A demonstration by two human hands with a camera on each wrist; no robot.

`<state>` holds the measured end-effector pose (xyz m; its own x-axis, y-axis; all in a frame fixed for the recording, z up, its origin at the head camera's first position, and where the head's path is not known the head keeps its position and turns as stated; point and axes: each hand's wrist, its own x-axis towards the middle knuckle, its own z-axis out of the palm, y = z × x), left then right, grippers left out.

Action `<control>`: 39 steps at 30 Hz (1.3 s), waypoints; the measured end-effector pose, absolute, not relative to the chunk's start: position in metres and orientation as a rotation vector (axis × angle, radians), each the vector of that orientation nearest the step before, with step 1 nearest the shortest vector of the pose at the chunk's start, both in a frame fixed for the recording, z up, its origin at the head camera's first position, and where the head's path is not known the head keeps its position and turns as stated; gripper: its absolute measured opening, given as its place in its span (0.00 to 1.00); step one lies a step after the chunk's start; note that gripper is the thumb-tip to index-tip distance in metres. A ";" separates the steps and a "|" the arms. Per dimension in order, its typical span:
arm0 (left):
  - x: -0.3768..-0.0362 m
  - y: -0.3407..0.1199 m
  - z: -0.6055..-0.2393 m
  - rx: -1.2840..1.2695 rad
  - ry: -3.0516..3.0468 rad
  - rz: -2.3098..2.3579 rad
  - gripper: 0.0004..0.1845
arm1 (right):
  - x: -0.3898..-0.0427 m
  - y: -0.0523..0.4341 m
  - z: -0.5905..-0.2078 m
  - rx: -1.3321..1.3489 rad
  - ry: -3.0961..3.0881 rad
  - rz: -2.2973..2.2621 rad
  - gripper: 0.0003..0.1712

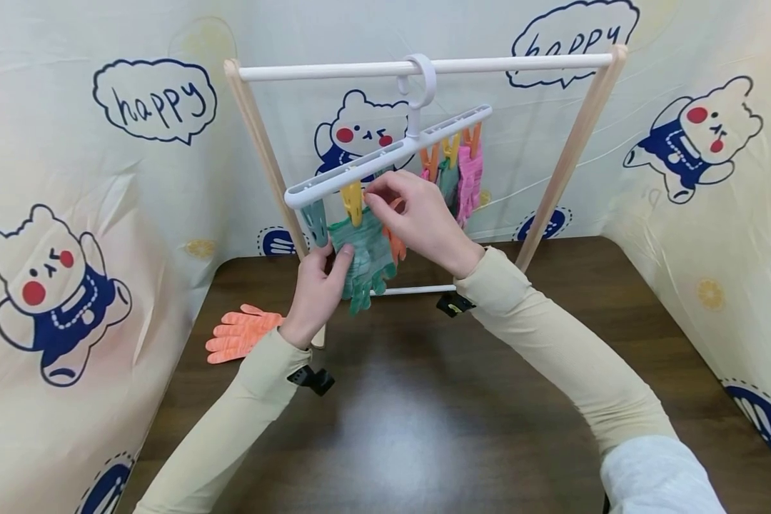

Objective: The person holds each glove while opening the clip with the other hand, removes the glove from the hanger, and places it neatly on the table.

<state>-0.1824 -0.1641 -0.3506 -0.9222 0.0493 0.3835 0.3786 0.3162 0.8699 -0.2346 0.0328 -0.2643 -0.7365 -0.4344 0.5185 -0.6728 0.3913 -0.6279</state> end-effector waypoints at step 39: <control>-0.176 -0.169 -0.354 -0.446 -2.249 -1.803 0.19 | -0.242 0.009 -0.273 0.817 -2.282 2.224 0.20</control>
